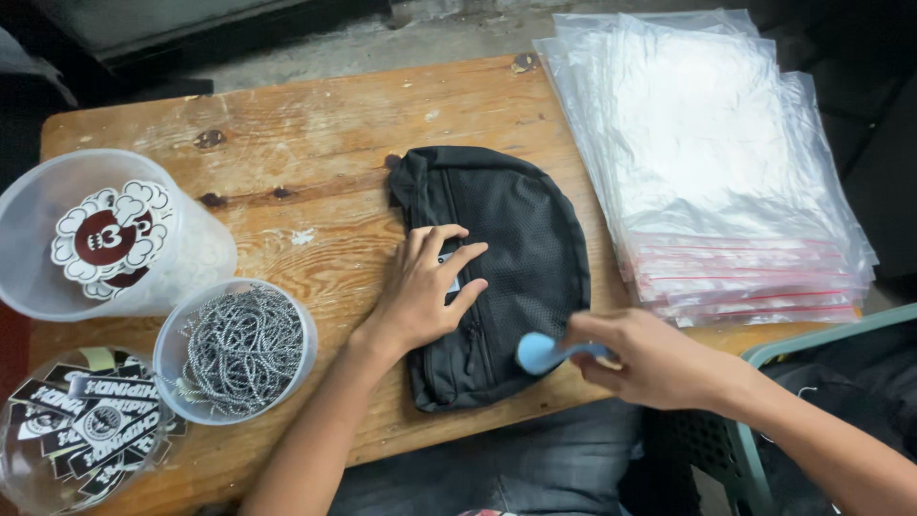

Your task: The person packs a black waist bag into a plastic sleeve, uses a small blue brush to clean the surface of the bag and a plastic sleeve, and attaches a paper tag to the bag's zipper using a plastic fastener.

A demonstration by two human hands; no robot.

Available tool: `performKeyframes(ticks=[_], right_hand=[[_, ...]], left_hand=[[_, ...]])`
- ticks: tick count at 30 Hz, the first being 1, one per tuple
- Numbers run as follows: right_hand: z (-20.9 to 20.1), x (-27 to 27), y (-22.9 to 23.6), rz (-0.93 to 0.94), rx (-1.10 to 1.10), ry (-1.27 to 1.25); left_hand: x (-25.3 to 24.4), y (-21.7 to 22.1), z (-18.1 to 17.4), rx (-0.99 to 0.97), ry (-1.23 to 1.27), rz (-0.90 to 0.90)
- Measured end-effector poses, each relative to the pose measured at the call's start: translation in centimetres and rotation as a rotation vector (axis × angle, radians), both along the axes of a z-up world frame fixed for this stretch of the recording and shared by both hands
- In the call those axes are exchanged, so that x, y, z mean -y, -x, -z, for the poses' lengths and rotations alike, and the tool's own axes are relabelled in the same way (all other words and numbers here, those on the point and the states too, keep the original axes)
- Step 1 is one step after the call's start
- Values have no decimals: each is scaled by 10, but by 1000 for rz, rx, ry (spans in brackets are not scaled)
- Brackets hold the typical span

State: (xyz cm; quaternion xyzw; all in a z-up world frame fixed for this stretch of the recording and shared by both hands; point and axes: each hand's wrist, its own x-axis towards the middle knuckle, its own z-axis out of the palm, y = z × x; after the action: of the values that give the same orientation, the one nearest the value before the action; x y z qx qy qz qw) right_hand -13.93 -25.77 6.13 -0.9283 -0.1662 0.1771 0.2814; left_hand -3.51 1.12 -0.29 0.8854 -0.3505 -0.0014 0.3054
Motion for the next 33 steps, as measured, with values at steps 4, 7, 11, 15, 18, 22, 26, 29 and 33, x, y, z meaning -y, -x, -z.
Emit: performKeyframes(ticks=[4,7,11,15,18,22,26,29,33], right_hand=[[17,39,-26,8,99,114],[14,52,-48,104,383,446],[-13,17,-57,96,93,179],[-5,9,-110,-19,137,189],[19,29,-169,63,463,335],[24,-7,-189,53,305,84],[45,-20,-222,-15,275,111],[53,-22,-243,40,392,195],[34,-56,-221,-96,243,-12]], left_hand=[[2,1,0,-10,-6,15],[3,0,-4,-5,-5,11],[3,0,-2,0,10,11],[1,-2,-2,9,69,3],[0,-2,-1,39,89,6],[-4,-4,1,66,102,-12],[-6,-11,15,265,62,-105],[-8,-10,16,247,80,-82],[-11,-10,10,217,79,-64]])
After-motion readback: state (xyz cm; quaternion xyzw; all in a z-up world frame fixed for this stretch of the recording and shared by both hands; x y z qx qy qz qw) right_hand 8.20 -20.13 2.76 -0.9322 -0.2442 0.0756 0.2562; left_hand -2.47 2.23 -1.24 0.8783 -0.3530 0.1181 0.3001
